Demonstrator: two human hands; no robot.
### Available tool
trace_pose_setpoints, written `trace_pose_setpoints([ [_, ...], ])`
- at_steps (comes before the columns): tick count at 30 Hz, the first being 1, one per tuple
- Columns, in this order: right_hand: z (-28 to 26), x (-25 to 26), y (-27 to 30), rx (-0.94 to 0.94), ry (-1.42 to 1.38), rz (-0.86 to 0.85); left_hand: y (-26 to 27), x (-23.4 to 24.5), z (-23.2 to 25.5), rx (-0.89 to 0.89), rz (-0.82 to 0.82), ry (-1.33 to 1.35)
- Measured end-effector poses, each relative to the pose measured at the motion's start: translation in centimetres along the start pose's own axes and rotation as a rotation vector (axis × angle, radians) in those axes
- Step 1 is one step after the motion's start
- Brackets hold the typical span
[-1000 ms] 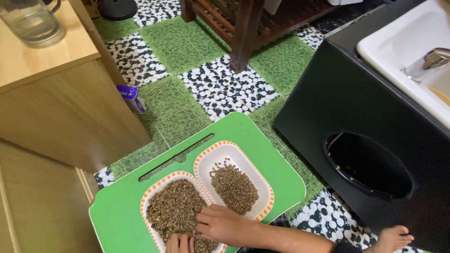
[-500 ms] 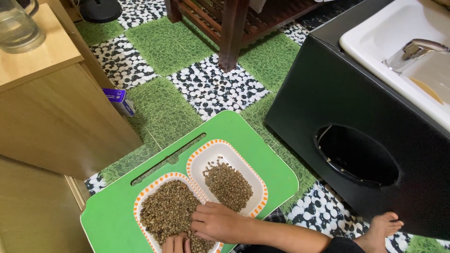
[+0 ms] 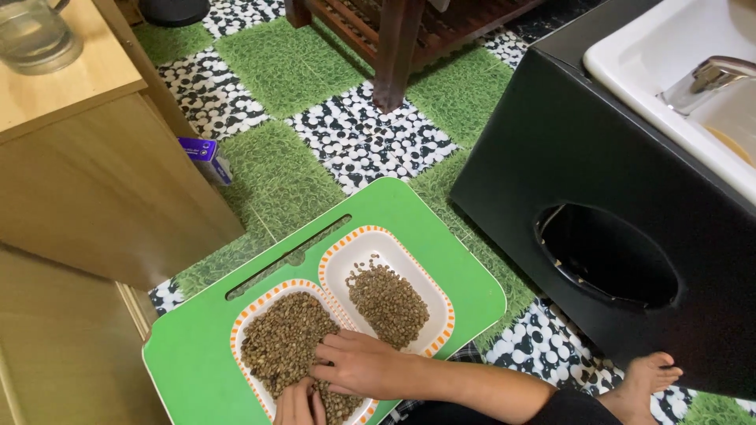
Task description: Manually sorting green coffee beans by hand to separate them into different trays based on quality or type.
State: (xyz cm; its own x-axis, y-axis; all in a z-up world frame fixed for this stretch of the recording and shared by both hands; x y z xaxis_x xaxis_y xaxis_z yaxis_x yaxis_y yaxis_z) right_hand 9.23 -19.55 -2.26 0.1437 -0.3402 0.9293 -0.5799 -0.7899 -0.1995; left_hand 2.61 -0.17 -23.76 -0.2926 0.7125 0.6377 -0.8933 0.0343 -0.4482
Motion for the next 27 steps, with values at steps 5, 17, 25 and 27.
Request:
trace_pose_setpoints([
  [5, 0.1, -0.6, -0.3, 0.009, 0.011, 0.001, -0.9, 1.1, 1.9, 0.013, 0.012, 0.018],
  [17, 0.1, -0.6, 0.1, 0.006, -0.038, 0.042, -1.1, 2.2, 3.0, 0.021, 0.017, 0.048],
  [25, 0.5, 1.0, 1.1, -0.028, -0.086, 0.152, -1.1, 1.4, 2.3, 0.009, 0.032, 0.074],
  [27, 0.6, 1.2, 1.3, -0.041, -0.120, 0.185, -0.9, 1.1, 2.0, -0.015, 0.047, 0.080],
])
Point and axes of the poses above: each hand's wrist, its own y-axis away from the middle knuckle, its own x-axis out of the back of the hand, z = x × y, the point moved 2 cm from there along -y, towards the middle knuckle, and after that the axes turned 6 degrees about y, right-handed, at the moved point
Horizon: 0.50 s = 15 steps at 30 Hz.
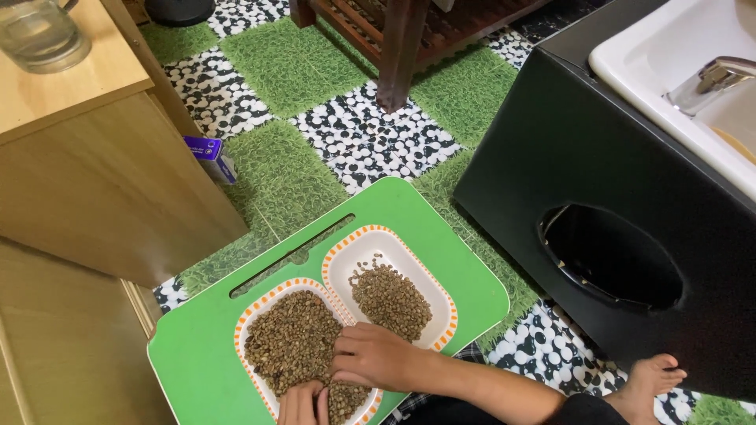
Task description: Manually sorting green coffee beans by hand to separate them into different trays based on quality or type.
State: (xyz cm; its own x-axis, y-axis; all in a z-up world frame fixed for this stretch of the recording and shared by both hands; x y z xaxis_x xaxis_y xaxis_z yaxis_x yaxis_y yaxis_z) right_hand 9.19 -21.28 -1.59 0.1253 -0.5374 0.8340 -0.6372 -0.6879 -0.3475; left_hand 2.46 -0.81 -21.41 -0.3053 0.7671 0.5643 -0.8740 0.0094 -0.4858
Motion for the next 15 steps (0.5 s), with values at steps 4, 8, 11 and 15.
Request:
trace_pose_setpoints([
  [4, 0.2, -0.1, 0.3, 0.005, 0.017, -0.008, -1.0, 0.8, 1.5, -0.013, -0.006, 0.005],
  [8, 1.7, 0.5, 0.9, -0.002, 0.065, 0.066, -2.6, 2.3, 4.2, -0.029, -0.026, -0.007],
  [11, 2.4, 3.0, 1.0, -0.088, 0.087, 0.188, -3.6, 3.5, 6.4, 0.032, -0.049, 0.001],
  [15, 2.5, 5.1, 1.5, -0.348, 0.219, 0.218, -4.7, 4.8, 8.4, 0.064, -0.068, 0.031],
])
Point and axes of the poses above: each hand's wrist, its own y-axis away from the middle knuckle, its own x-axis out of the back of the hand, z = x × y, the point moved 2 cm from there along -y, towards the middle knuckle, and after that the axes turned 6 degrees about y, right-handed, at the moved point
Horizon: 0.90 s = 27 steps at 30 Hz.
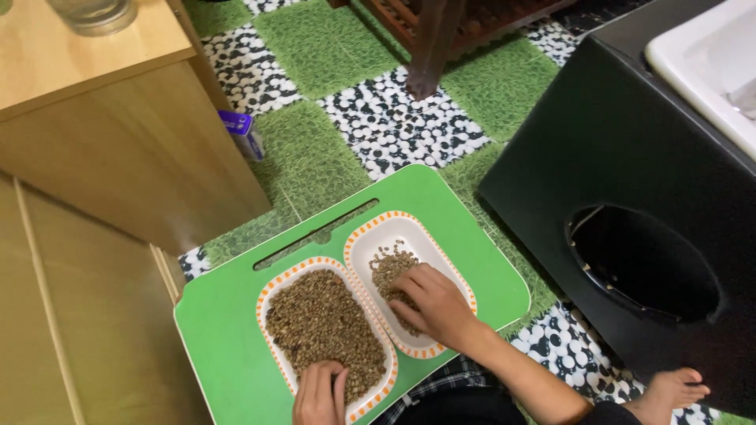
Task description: Manually sorting green coffee beans by hand to separate them into different trays based on quality or type.
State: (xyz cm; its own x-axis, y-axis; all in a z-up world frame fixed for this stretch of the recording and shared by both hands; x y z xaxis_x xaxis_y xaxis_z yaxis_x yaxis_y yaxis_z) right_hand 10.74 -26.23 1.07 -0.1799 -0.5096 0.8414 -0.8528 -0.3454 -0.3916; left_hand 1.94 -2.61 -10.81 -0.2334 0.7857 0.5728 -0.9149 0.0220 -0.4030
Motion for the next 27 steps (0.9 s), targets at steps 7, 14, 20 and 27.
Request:
trace_pose_setpoints([
  [7, -4.6, -3.1, 0.3, 0.176, -0.454, -0.330, -1.4, 0.8, 3.9, -0.093, 0.055, 0.120],
  [14, -5.6, -3.2, -0.3, 0.049, -0.627, -0.550, -1.8, 2.5, 5.6, -0.032, 0.091, 0.082],
  [20, -3.4, -5.3, 0.8, 0.047, -0.559, -0.557, -2.2, 2.2, 6.1, -0.075, 0.001, 0.024],
  [27, 1.2, -3.1, 1.0, -0.006, -0.422, -0.173, -5.0, 2.3, 9.0, -0.080, -0.107, 0.143],
])
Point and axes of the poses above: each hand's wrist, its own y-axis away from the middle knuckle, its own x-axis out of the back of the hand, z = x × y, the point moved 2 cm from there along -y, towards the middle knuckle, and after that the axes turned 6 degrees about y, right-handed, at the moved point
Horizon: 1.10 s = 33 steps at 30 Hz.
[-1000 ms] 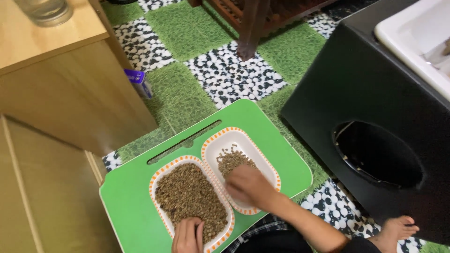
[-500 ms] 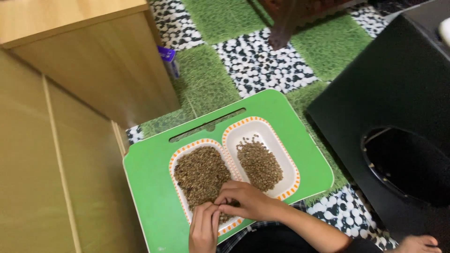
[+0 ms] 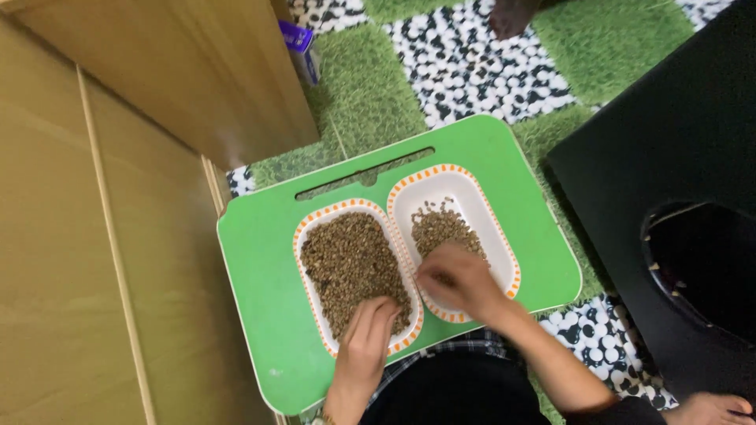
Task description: Manually sorting green coffee beans by hand to separate them into different trays based on quality or type.
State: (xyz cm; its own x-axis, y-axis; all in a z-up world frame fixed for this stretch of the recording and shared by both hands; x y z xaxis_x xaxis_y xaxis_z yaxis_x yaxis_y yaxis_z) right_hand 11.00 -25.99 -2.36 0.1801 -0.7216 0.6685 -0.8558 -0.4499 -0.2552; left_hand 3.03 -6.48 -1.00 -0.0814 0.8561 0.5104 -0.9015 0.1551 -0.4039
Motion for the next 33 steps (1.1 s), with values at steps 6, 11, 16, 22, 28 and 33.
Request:
trace_pose_setpoints([
  [6, 4.4, 3.2, 1.6, -0.098, 0.306, 0.205, -3.2, -3.2, 2.3, 0.024, -0.278, 0.084],
  [11, 2.5, 5.6, 1.4, -0.149, 0.306, 0.229, -5.0, -5.4, 3.3, -0.071, -0.285, -0.005],
  [16, 2.1, 4.7, -0.2, -0.068, 0.271, 0.183, -4.7, -1.0, 0.0, 0.252, -0.105, 0.151],
  [22, -0.9, 2.5, -5.4, 0.223, 0.344, 0.045, -5.2, 3.7, -6.1, 0.214, -0.085, -0.369],
  [28, -1.7, -0.4, -10.1, 0.329, 0.424, -0.213, -6.9, 4.2, -7.4, 0.237, -0.201, -0.436],
  [33, 1.6, -4.7, -11.3, 0.474, 0.630, -0.238, -7.1, 4.6, -7.6, 0.262, -0.240, -0.372],
])
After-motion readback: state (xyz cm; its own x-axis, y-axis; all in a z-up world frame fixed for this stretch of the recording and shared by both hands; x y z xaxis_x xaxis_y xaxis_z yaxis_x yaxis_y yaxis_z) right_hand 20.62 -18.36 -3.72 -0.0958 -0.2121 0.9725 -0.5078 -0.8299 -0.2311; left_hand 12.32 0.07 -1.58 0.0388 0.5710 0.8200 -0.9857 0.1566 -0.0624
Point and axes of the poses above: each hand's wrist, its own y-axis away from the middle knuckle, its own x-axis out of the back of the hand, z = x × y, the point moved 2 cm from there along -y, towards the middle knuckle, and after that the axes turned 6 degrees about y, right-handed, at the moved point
